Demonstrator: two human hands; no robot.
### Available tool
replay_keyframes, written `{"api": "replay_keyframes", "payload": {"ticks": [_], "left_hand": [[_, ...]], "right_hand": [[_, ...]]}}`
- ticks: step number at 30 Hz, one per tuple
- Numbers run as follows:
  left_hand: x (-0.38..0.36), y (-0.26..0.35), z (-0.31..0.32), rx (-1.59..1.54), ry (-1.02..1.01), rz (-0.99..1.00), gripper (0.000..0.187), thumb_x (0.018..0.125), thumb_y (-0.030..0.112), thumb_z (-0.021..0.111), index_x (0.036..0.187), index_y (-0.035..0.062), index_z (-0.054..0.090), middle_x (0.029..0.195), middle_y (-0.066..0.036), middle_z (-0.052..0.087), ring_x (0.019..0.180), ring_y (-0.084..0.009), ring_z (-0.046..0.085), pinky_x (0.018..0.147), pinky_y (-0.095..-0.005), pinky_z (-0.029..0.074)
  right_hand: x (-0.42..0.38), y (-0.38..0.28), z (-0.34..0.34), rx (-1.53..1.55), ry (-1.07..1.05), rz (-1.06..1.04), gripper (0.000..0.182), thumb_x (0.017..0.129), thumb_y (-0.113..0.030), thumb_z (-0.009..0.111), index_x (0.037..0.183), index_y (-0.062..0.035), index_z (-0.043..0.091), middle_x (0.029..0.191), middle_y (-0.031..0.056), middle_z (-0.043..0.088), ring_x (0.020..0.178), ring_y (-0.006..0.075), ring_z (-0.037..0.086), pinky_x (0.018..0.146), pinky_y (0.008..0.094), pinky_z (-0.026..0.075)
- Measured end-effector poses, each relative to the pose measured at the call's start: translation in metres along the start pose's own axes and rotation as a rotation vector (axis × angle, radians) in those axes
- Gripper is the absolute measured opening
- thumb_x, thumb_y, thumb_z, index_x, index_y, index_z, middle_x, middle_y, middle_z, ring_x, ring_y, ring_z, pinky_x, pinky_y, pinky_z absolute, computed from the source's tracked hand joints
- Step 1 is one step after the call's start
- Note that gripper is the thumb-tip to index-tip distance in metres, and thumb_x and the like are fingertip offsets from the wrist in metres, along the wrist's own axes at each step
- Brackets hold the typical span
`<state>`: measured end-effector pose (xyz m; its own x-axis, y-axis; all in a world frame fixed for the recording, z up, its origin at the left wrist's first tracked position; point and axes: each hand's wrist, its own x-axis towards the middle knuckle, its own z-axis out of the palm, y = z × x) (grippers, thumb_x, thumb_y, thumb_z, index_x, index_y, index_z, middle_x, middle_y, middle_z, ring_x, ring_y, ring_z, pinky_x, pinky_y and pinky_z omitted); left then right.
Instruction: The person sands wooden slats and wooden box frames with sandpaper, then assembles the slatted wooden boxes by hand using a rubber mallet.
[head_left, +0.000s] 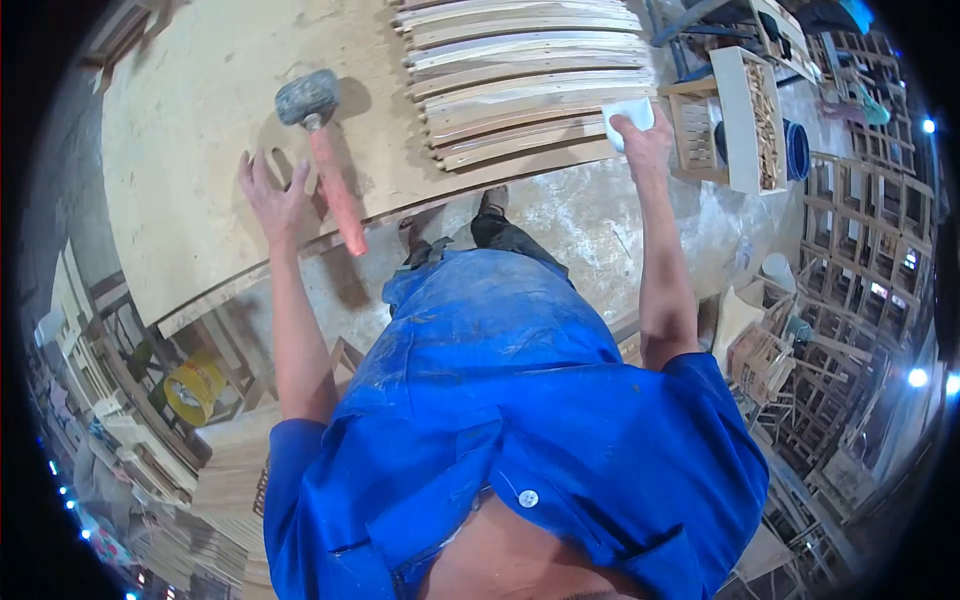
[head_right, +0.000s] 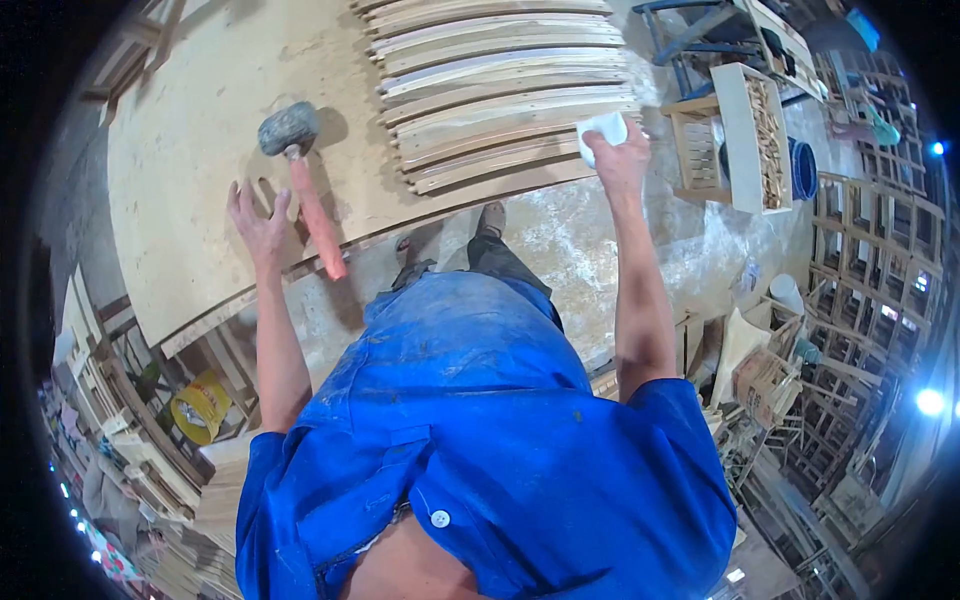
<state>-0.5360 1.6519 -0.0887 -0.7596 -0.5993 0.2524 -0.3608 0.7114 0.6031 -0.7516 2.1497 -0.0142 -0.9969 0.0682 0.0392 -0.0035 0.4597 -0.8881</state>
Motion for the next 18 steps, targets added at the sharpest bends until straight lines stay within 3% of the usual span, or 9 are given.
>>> {"api": "replay_keyframes", "payload": {"ticks": [3, 10, 14, 18], "left_hand": [[0.001, -0.004, 0.001, 0.022, 0.006, 0.025, 0.081, 0.077, 0.041, 0.083, 0.14, 0.0004, 0.051, 0.15, -0.025, 0.036, 0.138, -0.0404, 0.039, 0.113, -0.0492, 0.036], [0.0, -0.005, 0.005, 0.069, 0.014, 0.048, 0.081, 0.077, 0.04, 0.083, 0.14, -0.0009, 0.051, 0.151, -0.025, 0.036, 0.14, -0.0408, 0.037, 0.114, -0.0499, 0.035], [0.0, 0.0, 0.0, 0.018, -0.005, -0.012, 0.08, 0.077, 0.038, 0.083, 0.138, -0.0028, 0.052, 0.15, -0.026, 0.036, 0.138, -0.0409, 0.039, 0.113, -0.0491, 0.036], [0.0, 0.004, -0.003, -0.054, 0.012, -0.021, 0.081, 0.076, 0.038, 0.083, 0.138, -0.0032, 0.052, 0.15, -0.026, 0.036, 0.137, -0.0406, 0.041, 0.113, -0.0485, 0.037]], "right_hand": [[0.028, 0.019, -0.035, -0.196, 0.104, -0.005, 0.03, 0.071, -0.011, 0.076, 0.097, 0.0026, 0.071, 0.089, 0.0118, 0.073, 0.08, 0.0204, 0.069, 0.077, 0.0346, 0.054], [0.05, 0.038, -0.061, -0.066, 0.151, 0.076, 0.035, 0.07, -0.012, 0.08, 0.1, 0.003, 0.07, 0.091, 0.012, 0.073, 0.082, 0.0208, 0.069, 0.077, 0.0347, 0.053], [-0.001, -0.012, 0.004, 0.129, 0.003, 0.127, 0.037, 0.07, -0.012, 0.082, 0.102, 0.0023, 0.07, 0.092, 0.0112, 0.073, 0.083, 0.0209, 0.068, 0.075, 0.0349, 0.054], [-0.052, -0.048, 0.094, 0.032, -0.274, 0.016, 0.044, 0.071, -0.024, 0.082, 0.104, 0.0024, 0.068, 0.092, 0.0134, 0.072, 0.081, 0.0222, 0.069, 0.074, 0.0356, 0.055]]}}
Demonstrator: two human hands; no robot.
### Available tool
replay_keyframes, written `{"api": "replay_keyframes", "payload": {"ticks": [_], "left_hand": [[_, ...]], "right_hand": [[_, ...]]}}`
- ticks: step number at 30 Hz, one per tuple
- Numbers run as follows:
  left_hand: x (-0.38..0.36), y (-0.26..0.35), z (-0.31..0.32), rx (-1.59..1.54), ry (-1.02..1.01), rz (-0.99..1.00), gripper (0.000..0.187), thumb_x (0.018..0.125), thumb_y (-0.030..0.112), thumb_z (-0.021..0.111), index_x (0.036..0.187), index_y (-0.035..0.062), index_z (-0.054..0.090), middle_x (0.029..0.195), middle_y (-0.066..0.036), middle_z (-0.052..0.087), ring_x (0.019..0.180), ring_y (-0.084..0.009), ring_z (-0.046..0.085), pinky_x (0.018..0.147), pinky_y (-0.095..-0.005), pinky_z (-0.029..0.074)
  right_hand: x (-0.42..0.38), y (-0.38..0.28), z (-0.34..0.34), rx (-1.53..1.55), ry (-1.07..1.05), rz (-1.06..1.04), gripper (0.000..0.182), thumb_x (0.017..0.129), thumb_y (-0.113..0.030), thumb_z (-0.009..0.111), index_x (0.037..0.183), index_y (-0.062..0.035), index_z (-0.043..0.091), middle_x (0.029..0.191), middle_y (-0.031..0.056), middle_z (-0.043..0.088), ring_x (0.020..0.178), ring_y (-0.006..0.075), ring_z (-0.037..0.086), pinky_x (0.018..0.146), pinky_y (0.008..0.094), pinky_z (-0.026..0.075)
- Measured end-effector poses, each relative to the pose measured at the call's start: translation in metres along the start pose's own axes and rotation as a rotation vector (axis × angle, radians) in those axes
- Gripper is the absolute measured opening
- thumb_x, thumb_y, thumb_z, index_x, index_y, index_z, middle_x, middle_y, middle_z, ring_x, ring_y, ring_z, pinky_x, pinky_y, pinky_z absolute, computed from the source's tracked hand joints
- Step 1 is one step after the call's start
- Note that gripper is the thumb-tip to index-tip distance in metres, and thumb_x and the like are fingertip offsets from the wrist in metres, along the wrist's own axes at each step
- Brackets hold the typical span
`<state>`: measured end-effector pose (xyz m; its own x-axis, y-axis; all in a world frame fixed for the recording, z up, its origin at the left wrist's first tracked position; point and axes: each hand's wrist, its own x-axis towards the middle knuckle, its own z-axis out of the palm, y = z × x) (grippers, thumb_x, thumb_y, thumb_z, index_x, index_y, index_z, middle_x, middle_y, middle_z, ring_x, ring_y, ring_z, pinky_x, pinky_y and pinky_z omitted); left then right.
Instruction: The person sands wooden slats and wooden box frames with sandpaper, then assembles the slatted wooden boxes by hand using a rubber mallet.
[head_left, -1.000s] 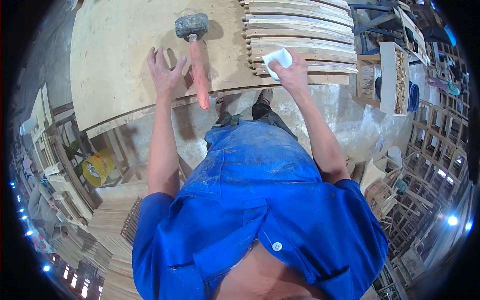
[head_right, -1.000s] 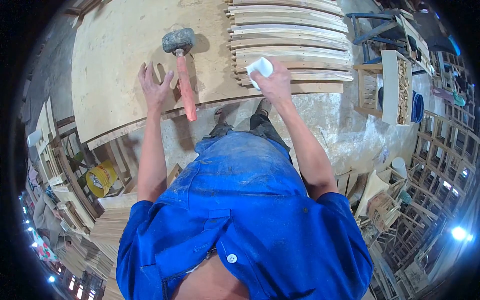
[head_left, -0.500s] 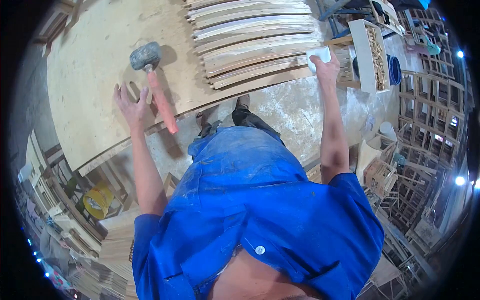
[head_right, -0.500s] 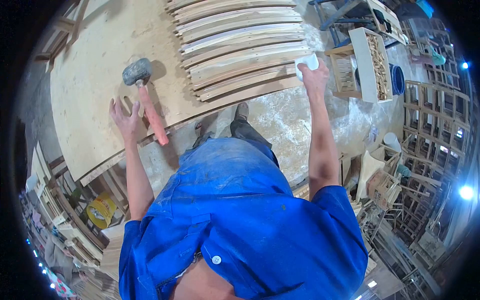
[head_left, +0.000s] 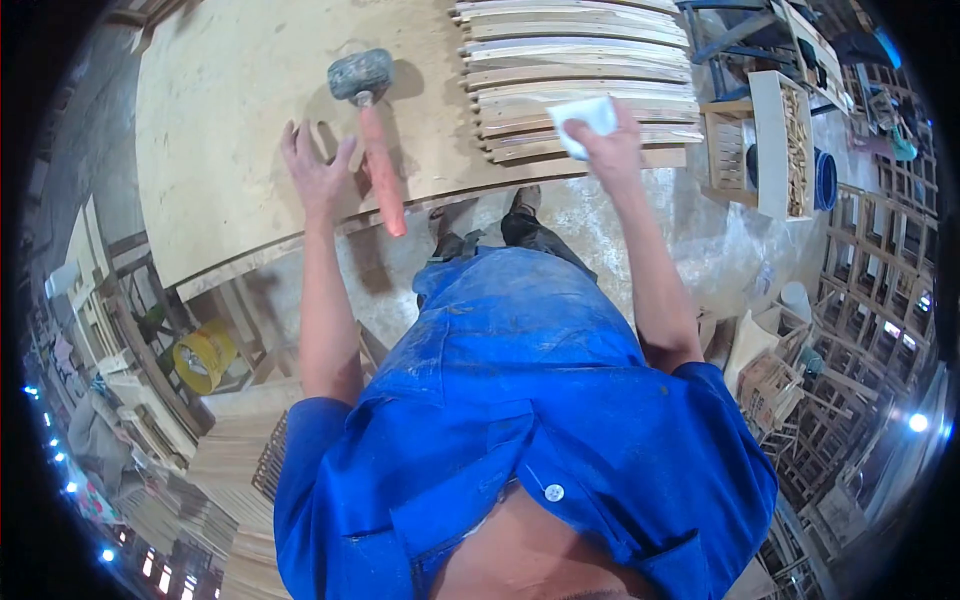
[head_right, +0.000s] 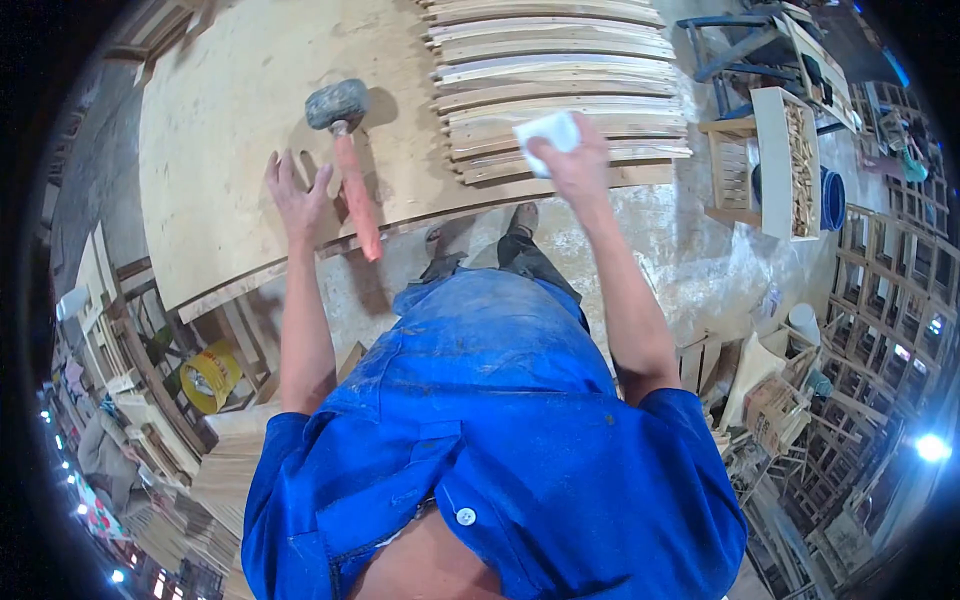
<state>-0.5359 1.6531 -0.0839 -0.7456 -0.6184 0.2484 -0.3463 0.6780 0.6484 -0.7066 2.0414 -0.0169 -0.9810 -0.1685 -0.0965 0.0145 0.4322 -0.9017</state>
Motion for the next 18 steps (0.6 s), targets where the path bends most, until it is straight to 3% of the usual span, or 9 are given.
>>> {"api": "replay_keyframes", "payload": {"ticks": [2, 7, 12, 18], "left_hand": [[0.0, -0.003, 0.001, 0.031, 0.005, 0.024, 0.082, 0.075, 0.038, 0.084, 0.138, -0.003, 0.052, 0.15, -0.026, 0.036, 0.135, -0.0397, 0.043, 0.112, -0.0479, 0.038], [0.0, -0.003, 0.0, 0.004, 0.0, 0.028, 0.079, 0.078, 0.036, 0.084, 0.139, -0.0026, 0.052, 0.15, -0.023, 0.035, 0.134, -0.0369, 0.044, 0.111, -0.0453, 0.041], [0.0, -0.003, 0.001, 0.023, 0.002, 0.039, 0.079, 0.078, 0.036, 0.084, 0.139, -0.0017, 0.052, 0.15, -0.023, 0.035, 0.134, -0.037, 0.045, 0.11, -0.0455, 0.041], [-0.001, -0.01, 0.004, 0.105, 0.001, 0.065, 0.078, 0.08, 0.037, 0.083, 0.14, -0.0006, 0.051, 0.151, -0.024, 0.034, 0.137, -0.0377, 0.041, 0.111, -0.0454, 0.04]], "right_hand": [[-0.009, -0.031, 0.035, -0.049, -0.137, -0.024, 0.046, 0.072, -0.028, 0.081, 0.105, 0.0012, 0.068, 0.092, 0.0165, 0.072, 0.083, 0.0249, 0.07, 0.076, 0.0365, 0.055], [-0.006, -0.037, 0.057, -0.129, -0.148, -0.045, 0.045, 0.072, -0.026, 0.078, 0.107, 0.0005, 0.068, 0.093, 0.0186, 0.072, 0.084, 0.0282, 0.07, 0.078, 0.0383, 0.055], [0.012, -0.005, 0.011, -0.153, -0.011, -0.05, 0.044, 0.072, -0.026, 0.078, 0.105, 0.0009, 0.068, 0.091, 0.018, 0.072, 0.083, 0.0284, 0.071, 0.078, 0.0386, 0.055], [0.043, 0.037, -0.075, -0.061, 0.196, -0.033, 0.031, 0.071, -0.015, 0.079, 0.096, 0.0, 0.071, 0.085, 0.0113, 0.072, 0.079, 0.019, 0.069, 0.076, 0.0335, 0.054]]}}
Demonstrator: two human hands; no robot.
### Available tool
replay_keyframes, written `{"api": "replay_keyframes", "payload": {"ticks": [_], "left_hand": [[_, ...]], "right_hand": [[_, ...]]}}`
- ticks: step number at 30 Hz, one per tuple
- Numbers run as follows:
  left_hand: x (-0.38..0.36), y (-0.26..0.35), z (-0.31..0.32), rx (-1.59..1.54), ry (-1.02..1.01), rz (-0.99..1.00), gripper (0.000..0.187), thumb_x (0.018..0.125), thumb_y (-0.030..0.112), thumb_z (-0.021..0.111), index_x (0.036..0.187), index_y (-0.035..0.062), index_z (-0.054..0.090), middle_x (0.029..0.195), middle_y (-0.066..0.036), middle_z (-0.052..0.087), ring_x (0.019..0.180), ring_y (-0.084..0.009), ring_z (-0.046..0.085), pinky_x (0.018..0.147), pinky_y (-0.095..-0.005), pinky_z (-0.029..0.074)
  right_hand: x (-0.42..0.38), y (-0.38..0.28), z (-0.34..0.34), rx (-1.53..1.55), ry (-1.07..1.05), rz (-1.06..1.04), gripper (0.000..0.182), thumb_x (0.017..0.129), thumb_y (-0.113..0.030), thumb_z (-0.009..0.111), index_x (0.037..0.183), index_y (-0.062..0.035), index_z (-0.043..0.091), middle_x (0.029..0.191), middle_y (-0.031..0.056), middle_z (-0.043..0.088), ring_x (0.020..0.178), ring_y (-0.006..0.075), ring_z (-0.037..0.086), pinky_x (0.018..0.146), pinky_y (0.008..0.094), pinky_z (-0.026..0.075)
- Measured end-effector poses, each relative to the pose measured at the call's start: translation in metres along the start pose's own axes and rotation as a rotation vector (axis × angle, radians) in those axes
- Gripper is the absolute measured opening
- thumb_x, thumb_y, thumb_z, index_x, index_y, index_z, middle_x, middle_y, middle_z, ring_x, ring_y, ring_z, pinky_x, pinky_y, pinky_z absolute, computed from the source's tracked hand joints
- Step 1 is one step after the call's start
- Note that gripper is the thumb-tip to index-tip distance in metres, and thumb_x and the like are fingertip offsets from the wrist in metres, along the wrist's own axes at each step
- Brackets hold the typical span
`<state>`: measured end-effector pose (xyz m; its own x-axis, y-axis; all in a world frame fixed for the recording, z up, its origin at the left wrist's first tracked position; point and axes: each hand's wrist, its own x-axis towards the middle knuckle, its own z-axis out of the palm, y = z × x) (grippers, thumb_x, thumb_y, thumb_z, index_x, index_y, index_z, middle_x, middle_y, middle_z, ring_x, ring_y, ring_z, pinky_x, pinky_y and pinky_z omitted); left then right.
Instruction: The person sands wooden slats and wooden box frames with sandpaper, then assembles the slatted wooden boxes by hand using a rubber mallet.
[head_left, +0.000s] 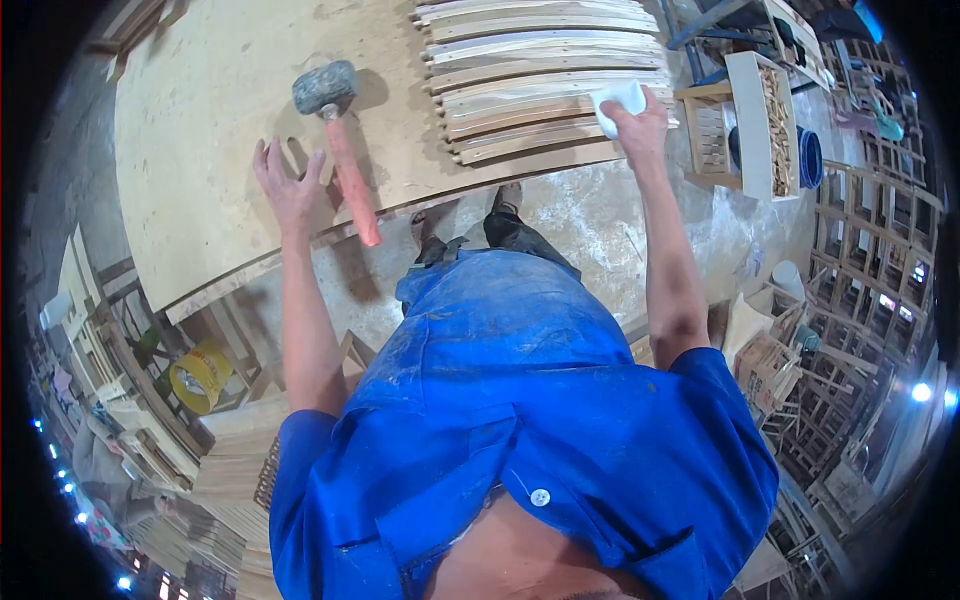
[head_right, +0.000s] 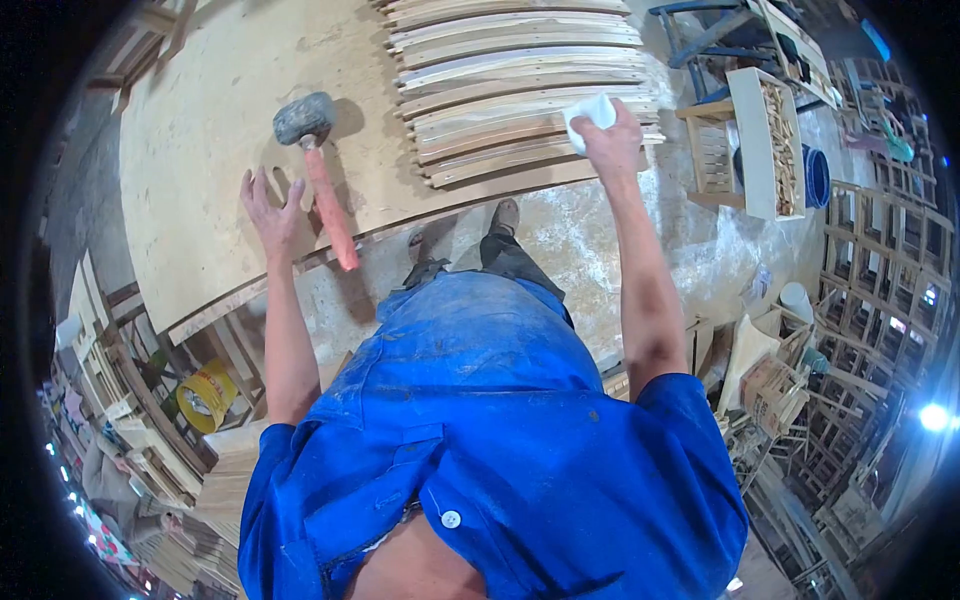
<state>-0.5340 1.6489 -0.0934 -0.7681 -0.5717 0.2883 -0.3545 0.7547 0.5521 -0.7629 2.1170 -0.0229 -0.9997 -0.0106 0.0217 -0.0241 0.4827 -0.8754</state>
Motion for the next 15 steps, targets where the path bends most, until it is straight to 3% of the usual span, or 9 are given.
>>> {"api": "replay_keyframes", "payload": {"ticks": [9, 13, 15], "left_hand": [[0.002, 0.009, 0.0, 0.003, -0.013, -0.031, 0.079, 0.078, 0.039, 0.083, 0.14, 0.001, 0.052, 0.151, -0.024, 0.036, 0.141, -0.0405, 0.035, 0.114, -0.0498, 0.034], [0.001, 0.011, 0.0, 0.005, -0.015, -0.044, 0.08, 0.078, 0.038, 0.083, 0.14, -0.0001, 0.051, 0.151, -0.025, 0.035, 0.141, -0.0408, 0.035, 0.115, -0.0501, 0.033], [0.001, 0.012, -0.003, -0.011, -0.01, -0.054, 0.08, 0.077, 0.039, 0.083, 0.139, -0.0008, 0.051, 0.15, -0.027, 0.036, 0.14, -0.0412, 0.036, 0.114, -0.0494, 0.035]], "right_hand": [[0.064, 0.054, -0.091, -0.151, 0.2, 0.046, 0.033, 0.069, -0.015, 0.079, 0.097, 0.0022, 0.072, 0.089, 0.0129, 0.074, 0.081, 0.0209, 0.069, 0.077, 0.0346, 0.053], [0.062, 0.044, -0.092, -0.06, 0.176, 0.123, 0.036, 0.069, -0.015, 0.08, 0.1, 0.0018, 0.071, 0.092, 0.0119, 0.074, 0.08, 0.0199, 0.069, 0.075, 0.034, 0.053], [0.045, 0.017, -0.069, 0.086, 0.046, 0.131, 0.032, 0.074, -0.011, 0.081, 0.102, -0.0003, 0.071, 0.091, 0.0073, 0.073, 0.079, 0.0161, 0.067, 0.072, 0.0305, 0.053]]}}
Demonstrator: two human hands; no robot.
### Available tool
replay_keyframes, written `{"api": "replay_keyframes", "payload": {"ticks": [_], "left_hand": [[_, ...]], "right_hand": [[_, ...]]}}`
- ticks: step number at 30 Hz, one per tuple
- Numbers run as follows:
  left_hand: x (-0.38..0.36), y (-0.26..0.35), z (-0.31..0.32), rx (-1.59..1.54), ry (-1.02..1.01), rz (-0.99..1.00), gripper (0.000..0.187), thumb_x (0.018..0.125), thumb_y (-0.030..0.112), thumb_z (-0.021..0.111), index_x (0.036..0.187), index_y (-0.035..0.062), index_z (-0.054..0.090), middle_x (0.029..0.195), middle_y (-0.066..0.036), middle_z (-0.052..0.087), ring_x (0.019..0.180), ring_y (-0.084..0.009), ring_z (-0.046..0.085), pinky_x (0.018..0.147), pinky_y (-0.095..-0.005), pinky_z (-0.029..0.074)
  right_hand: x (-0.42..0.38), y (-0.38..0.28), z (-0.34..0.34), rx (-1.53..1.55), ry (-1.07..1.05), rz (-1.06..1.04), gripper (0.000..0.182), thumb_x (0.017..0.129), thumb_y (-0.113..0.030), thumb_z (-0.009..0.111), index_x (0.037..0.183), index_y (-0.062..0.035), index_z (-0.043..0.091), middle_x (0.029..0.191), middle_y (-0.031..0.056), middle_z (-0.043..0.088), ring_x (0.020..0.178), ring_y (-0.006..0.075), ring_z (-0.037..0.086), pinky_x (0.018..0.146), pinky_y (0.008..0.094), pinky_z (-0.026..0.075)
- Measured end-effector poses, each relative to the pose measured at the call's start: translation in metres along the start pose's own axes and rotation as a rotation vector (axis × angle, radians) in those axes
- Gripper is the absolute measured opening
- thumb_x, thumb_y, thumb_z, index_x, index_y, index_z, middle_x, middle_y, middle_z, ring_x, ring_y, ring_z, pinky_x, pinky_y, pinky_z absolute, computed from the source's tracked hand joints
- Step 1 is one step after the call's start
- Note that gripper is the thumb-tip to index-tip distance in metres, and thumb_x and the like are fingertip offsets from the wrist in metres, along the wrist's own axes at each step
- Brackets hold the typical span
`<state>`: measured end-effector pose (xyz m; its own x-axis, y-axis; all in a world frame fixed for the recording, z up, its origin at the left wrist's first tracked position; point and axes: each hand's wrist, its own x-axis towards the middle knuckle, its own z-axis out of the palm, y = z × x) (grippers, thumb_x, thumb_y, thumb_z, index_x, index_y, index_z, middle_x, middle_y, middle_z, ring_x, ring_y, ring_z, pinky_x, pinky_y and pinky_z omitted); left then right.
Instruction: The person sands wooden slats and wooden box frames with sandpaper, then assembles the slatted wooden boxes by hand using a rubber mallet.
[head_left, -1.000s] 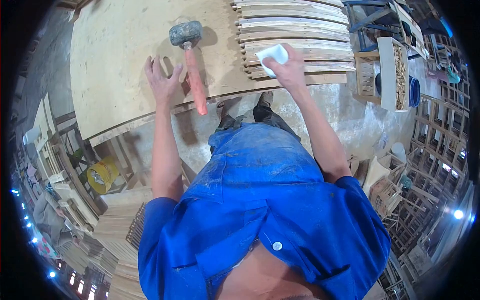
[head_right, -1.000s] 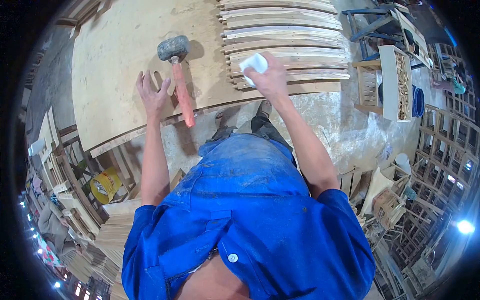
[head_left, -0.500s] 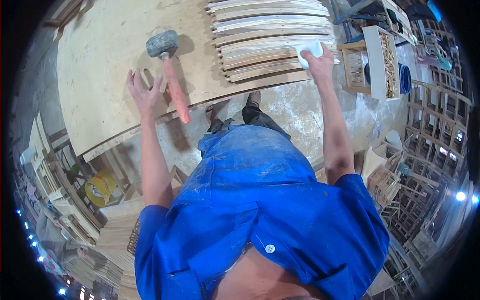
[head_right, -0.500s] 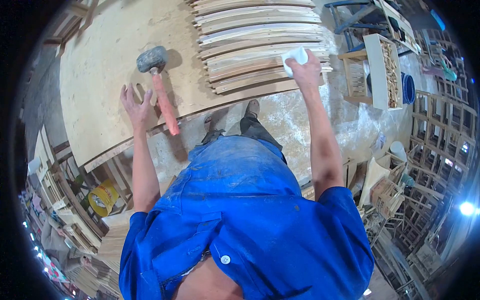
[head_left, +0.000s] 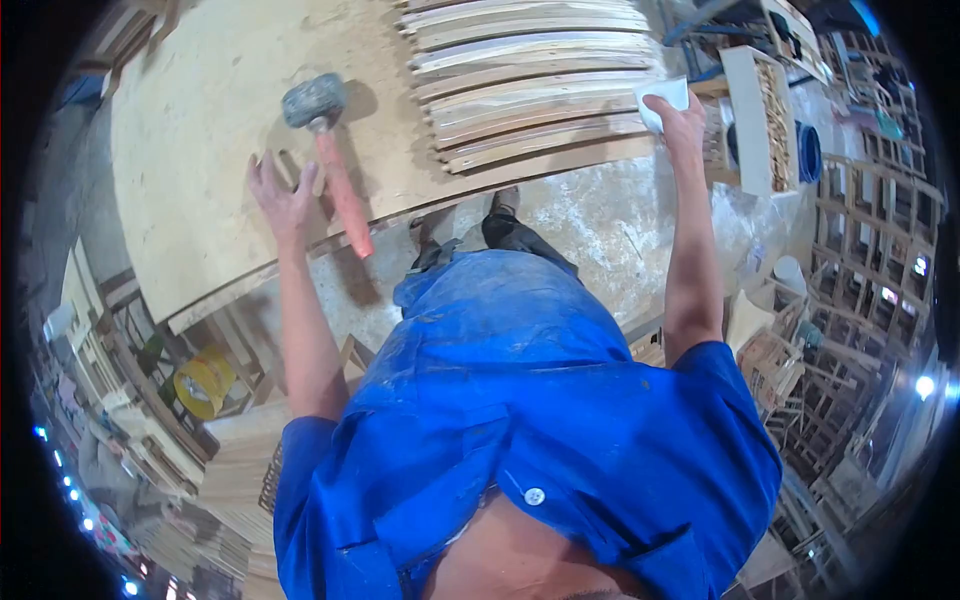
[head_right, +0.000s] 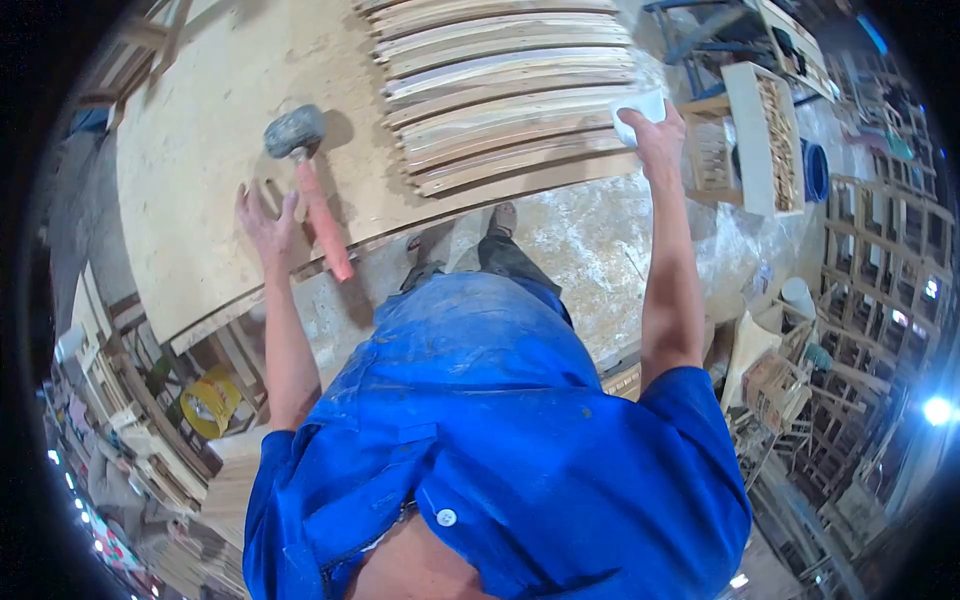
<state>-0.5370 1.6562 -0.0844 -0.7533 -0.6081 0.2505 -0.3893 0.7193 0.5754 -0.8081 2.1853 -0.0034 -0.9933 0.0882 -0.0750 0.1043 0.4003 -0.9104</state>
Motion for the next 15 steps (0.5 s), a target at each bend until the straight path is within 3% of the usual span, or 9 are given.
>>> {"api": "replay_keyframes", "payload": {"ticks": [3, 5, 7, 10, 13, 14, 15], "left_hand": [[0.001, -0.001, -0.001, -0.051, 0.011, 0.013, 0.08, 0.076, 0.039, 0.083, 0.138, -0.0008, 0.052, 0.148, -0.028, 0.037, 0.138, -0.0414, 0.039, 0.113, -0.0487, 0.037], [0.002, -0.004, -0.001, -0.023, 0.02, 0.02, 0.081, 0.077, 0.039, 0.084, 0.139, -0.0012, 0.052, 0.149, -0.026, 0.037, 0.138, -0.0404, 0.039, 0.112, -0.0482, 0.037], [0.001, -0.004, -0.001, -0.002, 0.024, 0.031, 0.081, 0.077, 0.039, 0.084, 0.139, -0.0016, 0.052, 0.149, -0.025, 0.037, 0.137, -0.0395, 0.04, 0.112, -0.0478, 0.038], [0.002, -0.002, -0.003, -0.046, 0.017, 0.029, 0.081, 0.077, 0.038, 0.085, 0.139, -0.0022, 0.051, 0.147, -0.024, 0.038, 0.133, -0.0377, 0.045, 0.109, -0.0468, 0.041], [0.002, -0.002, -0.003, -0.086, 0.02, 0.008, 0.08, 0.077, 0.037, 0.085, 0.139, -0.0022, 0.052, 0.148, -0.023, 0.037, 0.132, -0.0366, 0.046, 0.108, -0.046, 0.042], [0.001, -0.002, -0.004, -0.089, 0.022, 0.003, 0.08, 0.077, 0.037, 0.085, 0.139, -0.0022, 0.052, 0.148, -0.023, 0.037, 0.132, -0.0366, 0.046, 0.108, -0.046, 0.042], [0.001, -0.001, -0.004, -0.081, 0.021, -0.002, 0.08, 0.077, 0.036, 0.085, 0.139, -0.0016, 0.052, 0.148, -0.023, 0.037, 0.132, -0.0364, 0.046, 0.108, -0.0457, 0.043]], "right_hand": [[-0.046, -0.038, 0.066, 0.058, -0.206, 0.081, 0.038, 0.07, -0.017, 0.081, 0.102, 0.0011, 0.07, 0.092, 0.0101, 0.073, 0.081, 0.0177, 0.068, 0.074, 0.0329, 0.054], [-0.07, -0.046, 0.116, 0.023, -0.356, -0.047, 0.039, 0.071, -0.018, 0.08, 0.103, 0.0002, 0.07, 0.093, 0.0107, 0.072, 0.082, 0.018, 0.069, 0.075, 0.0333, 0.055], [-0.093, -0.069, 0.159, -0.06, -0.462, -0.098, 0.044, 0.07, -0.023, 0.079, 0.106, -0.0004, 0.07, 0.093, 0.0147, 0.073, 0.085, 0.0241, 0.071, 0.078, 0.0361, 0.055], [-0.1, -0.07, 0.2, -0.206, -0.445, -0.208, 0.049, 0.068, -0.027, 0.077, 0.108, -0.0002, 0.07, 0.095, 0.0191, 0.073, 0.087, 0.0307, 0.071, 0.082, 0.0388, 0.056], [-0.094, -0.07, 0.199, -0.276, -0.469, -0.203, 0.051, 0.068, -0.029, 0.076, 0.111, -0.0002, 0.07, 0.098, 0.0216, 0.073, 0.091, 0.0339, 0.071, 0.085, 0.0402, 0.055], [-0.09, -0.065, 0.195, -0.281, -0.472, -0.206, 0.051, 0.068, -0.029, 0.076, 0.111, -0.0002, 0.07, 0.098, 0.0216, 0.073, 0.091, 0.0339, 0.071, 0.085, 0.0402, 0.055], [-0.085, -0.059, 0.189, -0.266, -0.437, -0.206, 0.048, 0.069, -0.026, 0.078, 0.108, -0.0001, 0.07, 0.095, 0.0175, 0.073, 0.086, 0.0279, 0.07, 0.081, 0.0373, 0.055]]}}
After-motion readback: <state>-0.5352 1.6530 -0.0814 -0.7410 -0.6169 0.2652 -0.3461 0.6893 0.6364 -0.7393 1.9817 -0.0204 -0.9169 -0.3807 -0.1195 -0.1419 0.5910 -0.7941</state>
